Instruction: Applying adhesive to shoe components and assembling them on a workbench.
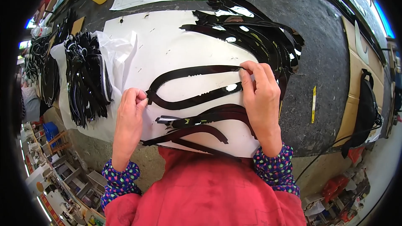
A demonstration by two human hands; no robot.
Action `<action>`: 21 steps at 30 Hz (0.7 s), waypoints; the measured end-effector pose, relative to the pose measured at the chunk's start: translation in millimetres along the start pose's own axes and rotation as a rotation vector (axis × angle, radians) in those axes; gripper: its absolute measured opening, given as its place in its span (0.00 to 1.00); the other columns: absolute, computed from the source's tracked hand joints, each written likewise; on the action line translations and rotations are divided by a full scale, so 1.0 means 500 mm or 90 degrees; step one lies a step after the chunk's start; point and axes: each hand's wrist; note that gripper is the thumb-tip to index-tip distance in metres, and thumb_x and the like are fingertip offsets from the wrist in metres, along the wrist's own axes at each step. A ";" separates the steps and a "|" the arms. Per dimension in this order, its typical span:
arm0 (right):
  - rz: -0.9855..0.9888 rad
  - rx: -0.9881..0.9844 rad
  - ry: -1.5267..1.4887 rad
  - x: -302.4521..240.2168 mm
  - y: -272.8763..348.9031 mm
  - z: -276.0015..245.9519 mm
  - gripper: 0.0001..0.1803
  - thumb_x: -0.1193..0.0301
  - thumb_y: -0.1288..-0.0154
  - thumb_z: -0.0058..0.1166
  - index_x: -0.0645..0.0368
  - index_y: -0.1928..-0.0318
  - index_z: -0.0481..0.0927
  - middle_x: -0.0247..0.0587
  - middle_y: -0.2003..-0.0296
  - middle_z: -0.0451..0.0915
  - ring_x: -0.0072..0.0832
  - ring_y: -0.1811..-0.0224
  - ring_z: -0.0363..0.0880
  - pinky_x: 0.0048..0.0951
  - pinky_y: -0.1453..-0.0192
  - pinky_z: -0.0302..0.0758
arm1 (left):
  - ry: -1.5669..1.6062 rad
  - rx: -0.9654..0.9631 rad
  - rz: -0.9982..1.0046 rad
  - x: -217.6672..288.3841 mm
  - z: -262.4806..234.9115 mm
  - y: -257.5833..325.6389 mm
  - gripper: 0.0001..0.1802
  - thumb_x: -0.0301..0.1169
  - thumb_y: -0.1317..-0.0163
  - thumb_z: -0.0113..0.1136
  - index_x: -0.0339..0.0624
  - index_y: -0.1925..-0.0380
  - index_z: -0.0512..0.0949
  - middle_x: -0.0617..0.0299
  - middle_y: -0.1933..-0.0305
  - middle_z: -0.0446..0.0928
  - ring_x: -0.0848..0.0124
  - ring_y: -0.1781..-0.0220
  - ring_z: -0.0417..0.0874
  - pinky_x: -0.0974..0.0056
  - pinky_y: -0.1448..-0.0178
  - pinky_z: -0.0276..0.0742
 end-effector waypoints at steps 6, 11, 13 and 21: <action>-0.012 0.003 -0.012 0.002 0.001 0.002 0.07 0.77 0.30 0.58 0.62 0.53 0.81 0.43 0.63 0.80 0.33 0.69 0.80 0.31 0.63 0.77 | -0.046 0.091 0.073 -0.018 0.009 -0.012 0.08 0.21 0.30 0.50 0.37 0.53 0.67 0.47 0.54 0.74 0.44 0.53 0.78 0.49 0.50 0.75; -0.051 0.029 -0.034 0.005 0.003 0.009 0.07 0.78 0.31 0.59 0.63 0.54 0.83 0.43 0.62 0.82 0.33 0.68 0.81 0.30 0.63 0.77 | 0.019 0.150 0.057 -0.009 0.016 -0.024 0.12 0.15 0.30 0.46 0.38 0.50 0.66 0.51 0.55 0.75 0.60 0.62 0.80 0.59 0.57 0.78; -0.030 0.031 -0.045 0.002 0.001 0.002 0.07 0.78 0.32 0.60 0.63 0.54 0.84 0.42 0.64 0.82 0.30 0.70 0.79 0.28 0.64 0.76 | 0.113 0.150 0.057 -0.008 0.019 -0.030 0.11 0.16 0.29 0.47 0.38 0.50 0.67 0.54 0.55 0.75 0.65 0.65 0.79 0.63 0.60 0.78; 0.142 0.014 -0.229 0.022 0.005 -0.030 0.10 0.76 0.30 0.61 0.61 0.49 0.86 0.26 0.65 0.83 0.09 0.74 0.69 0.14 0.72 0.68 | 0.359 0.093 0.044 -0.025 0.015 -0.028 0.04 0.20 0.26 0.53 0.38 0.54 0.72 0.62 0.59 0.79 0.78 0.68 0.79 0.71 0.64 0.78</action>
Point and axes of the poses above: each hand's wrist, its own y-axis away from the middle knuckle, its own z-axis out of the palm, x = y × z
